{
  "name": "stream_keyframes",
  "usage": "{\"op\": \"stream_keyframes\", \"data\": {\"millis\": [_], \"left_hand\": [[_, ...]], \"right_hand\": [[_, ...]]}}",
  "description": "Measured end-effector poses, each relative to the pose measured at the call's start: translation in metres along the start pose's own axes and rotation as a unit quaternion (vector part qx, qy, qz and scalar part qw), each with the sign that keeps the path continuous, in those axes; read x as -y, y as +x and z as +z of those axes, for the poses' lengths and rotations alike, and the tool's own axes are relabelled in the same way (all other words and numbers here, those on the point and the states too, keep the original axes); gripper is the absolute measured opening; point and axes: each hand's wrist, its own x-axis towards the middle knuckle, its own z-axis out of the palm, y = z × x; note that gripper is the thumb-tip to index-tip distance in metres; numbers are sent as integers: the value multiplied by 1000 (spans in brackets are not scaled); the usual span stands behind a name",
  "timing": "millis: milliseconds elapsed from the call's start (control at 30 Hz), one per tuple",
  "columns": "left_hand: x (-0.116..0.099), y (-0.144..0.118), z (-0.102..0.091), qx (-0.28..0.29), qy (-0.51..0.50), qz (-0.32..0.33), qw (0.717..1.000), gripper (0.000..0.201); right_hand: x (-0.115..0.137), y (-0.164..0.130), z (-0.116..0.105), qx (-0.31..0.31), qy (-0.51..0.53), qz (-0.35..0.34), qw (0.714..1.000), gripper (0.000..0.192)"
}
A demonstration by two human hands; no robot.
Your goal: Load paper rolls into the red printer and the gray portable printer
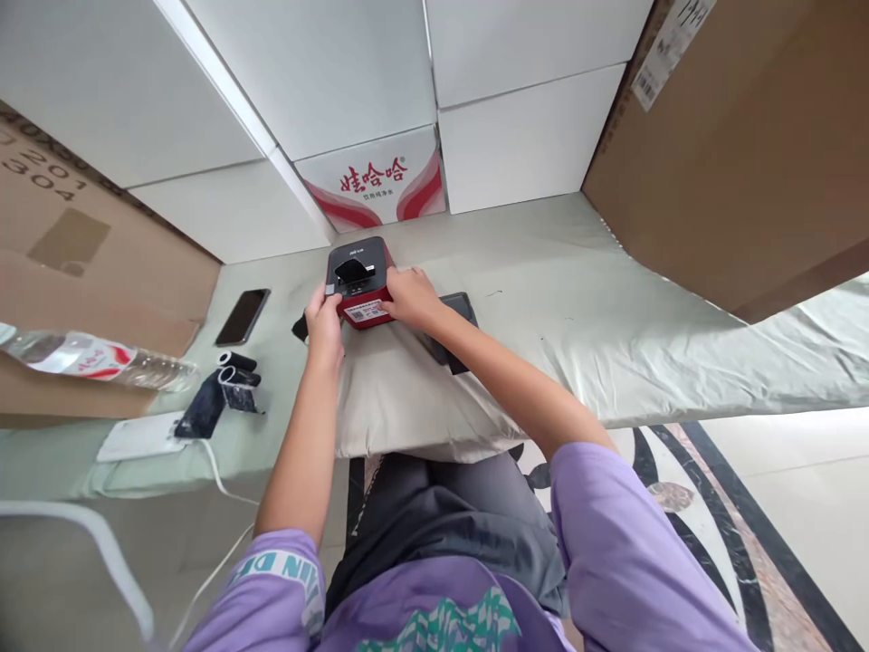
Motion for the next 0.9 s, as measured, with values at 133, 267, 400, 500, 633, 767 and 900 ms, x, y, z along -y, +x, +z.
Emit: {"op": "stream_keyframes", "data": {"millis": [133, 267, 400, 500, 633, 767, 900], "left_hand": [[4, 44, 17, -45, -38, -37, 998, 51], [5, 74, 31, -36, -35, -64, 997, 55], [4, 52, 27, -88, 26, 22, 996, 56], [2, -1, 28, -93, 89, 169, 977, 53], [7, -66, 46, 146, 124, 77, 979, 30], [16, -86, 63, 251, 132, 2, 959, 24], [16, -87, 65, 250, 138, 31, 958, 23]], "right_hand": [[-4, 33, 3, -5, -1, 24, 1000, 50], [-6, 59, 3, 1, 17, 62, 998, 54], [-36, 45, -15, 31, 123, 32, 991, 50], [-80, 5, -24, -45, 217, 80, 972, 43], [-114, -56, -7, -113, 407, 126, 898, 47], [-96, -84, 20, -172, 513, 143, 828, 49], [-71, -84, 22, -176, 552, 153, 800, 48]]}}
